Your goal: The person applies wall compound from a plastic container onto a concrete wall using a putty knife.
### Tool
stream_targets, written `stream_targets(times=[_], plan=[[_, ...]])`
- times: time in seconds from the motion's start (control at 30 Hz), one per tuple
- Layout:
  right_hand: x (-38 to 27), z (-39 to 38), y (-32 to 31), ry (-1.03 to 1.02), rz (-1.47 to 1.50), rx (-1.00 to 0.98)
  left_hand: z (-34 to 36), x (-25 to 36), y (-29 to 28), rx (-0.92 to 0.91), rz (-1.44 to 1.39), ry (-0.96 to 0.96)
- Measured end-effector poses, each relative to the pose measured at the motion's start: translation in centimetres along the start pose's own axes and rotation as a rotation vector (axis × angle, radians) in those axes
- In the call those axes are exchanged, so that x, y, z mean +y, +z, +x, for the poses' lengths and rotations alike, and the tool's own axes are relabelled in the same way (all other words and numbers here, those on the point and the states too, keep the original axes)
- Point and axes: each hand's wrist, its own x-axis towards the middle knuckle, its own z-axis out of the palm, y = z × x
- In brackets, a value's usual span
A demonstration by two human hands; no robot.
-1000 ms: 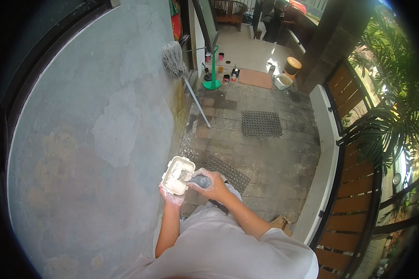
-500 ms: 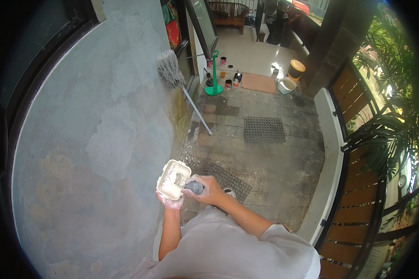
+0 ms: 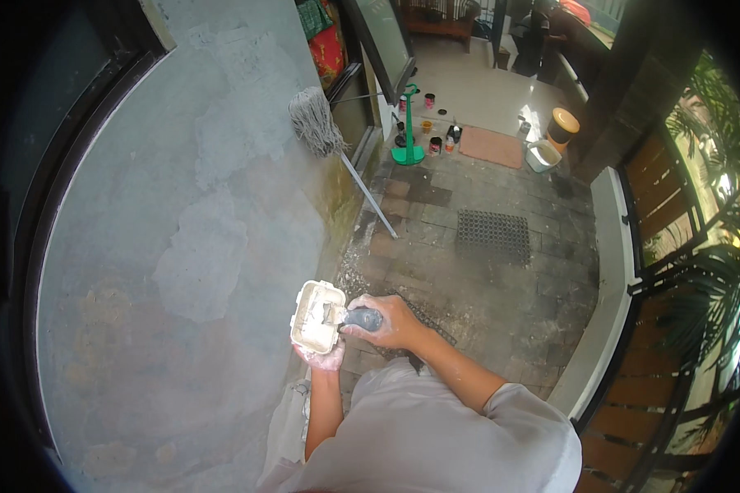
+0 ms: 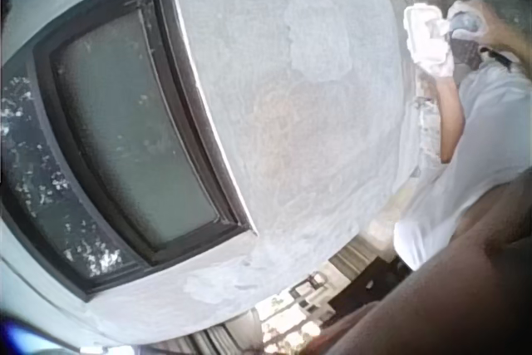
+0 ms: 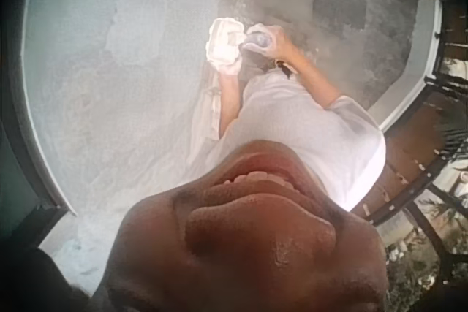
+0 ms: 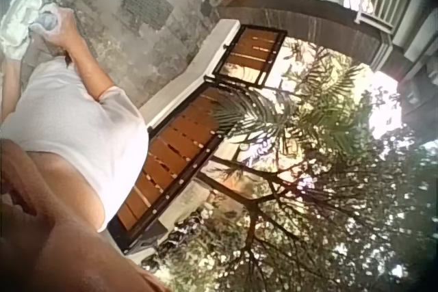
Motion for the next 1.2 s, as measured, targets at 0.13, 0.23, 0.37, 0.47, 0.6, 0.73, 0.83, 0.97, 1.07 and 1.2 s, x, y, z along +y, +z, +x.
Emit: stream_targets(times=[0.13,0.23,0.37,0.47,0.6,0.73,0.83,0.97,1.07,1.2], plan=[[0.5,2.1,-1.2,0.001,0.09,-0.151,-0.4,-1.8,1.9,0.109,0.02,0.103],[2.1,3.0,-0.8,-0.04,0.102,-0.23,-0.3,-2.2,2.1,0.195,0.028,0.137],[2.6,2.6,-1.0,-0.097,0.155,-0.199,-0.1,-2.1,1.5,0.197,-0.01,0.128],[3.1,2.1,-2.2,-0.083,0.154,-0.198,0.2,-3.1,2.2,0.188,0.015,0.101],[3.6,1.7,-3.7,-0.086,0.139,-0.154,0.9,-4.5,2.9,0.109,0.034,0.055],[3.8,0.8,-5.3,-0.054,0.154,-0.124,1.4,-5.8,1.7,-0.036,-0.015,0.019],[4.1,0.3,-5.8,-0.068,0.11,-0.08,2.2,-6.7,3.8,0.16,0.008,-0.01],[4.1,-1.1,-6.3,-0.075,0.151,-0.003,3.3,-7.2,2.5,0.058,0.069,-0.071],[4.9,-1.8,-7.1,-0.042,0.127,0.002,3.0,-8.2,3.8,0.142,0.133,-0.158],[5.4,-2.1,-8.0,-0.014,0.116,0.025,3.0,-9.5,6.3,0.159,0.167,-0.197]])
